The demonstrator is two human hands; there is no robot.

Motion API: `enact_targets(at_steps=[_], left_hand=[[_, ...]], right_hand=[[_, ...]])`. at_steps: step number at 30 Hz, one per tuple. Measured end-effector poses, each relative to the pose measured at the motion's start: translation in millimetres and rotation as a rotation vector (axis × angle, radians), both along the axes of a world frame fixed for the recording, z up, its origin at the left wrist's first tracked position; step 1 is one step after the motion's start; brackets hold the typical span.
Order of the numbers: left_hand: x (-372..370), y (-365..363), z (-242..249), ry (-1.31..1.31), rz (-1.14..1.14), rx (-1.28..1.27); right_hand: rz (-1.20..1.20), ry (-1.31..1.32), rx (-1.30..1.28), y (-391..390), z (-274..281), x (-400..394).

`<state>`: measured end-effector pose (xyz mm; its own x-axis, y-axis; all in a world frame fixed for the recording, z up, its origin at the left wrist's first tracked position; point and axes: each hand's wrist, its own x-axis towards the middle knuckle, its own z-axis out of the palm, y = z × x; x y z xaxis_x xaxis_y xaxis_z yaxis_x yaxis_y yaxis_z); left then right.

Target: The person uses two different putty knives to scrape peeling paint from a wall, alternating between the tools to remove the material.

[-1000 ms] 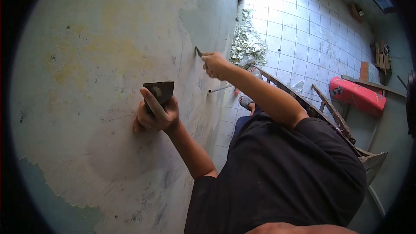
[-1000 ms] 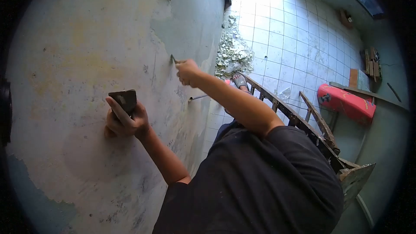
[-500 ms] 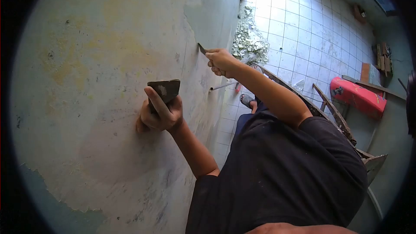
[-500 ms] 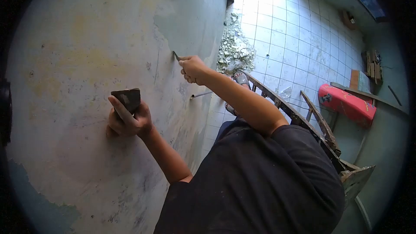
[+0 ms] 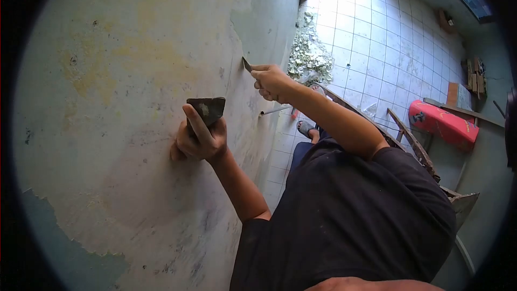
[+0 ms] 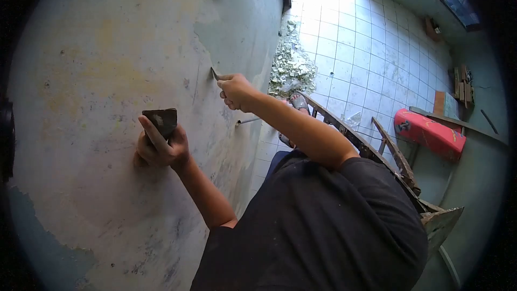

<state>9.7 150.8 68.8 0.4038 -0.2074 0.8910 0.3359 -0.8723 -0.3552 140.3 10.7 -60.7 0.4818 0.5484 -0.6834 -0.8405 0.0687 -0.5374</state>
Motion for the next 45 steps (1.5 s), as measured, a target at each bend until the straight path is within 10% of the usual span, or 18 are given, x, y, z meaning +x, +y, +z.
enact_targets(at_steps=[45], left_hand=[[1,-1,-1,0.030,0.040,0.004]], right_hand=[[0.037,0.016,0.012,-1,10,11]])
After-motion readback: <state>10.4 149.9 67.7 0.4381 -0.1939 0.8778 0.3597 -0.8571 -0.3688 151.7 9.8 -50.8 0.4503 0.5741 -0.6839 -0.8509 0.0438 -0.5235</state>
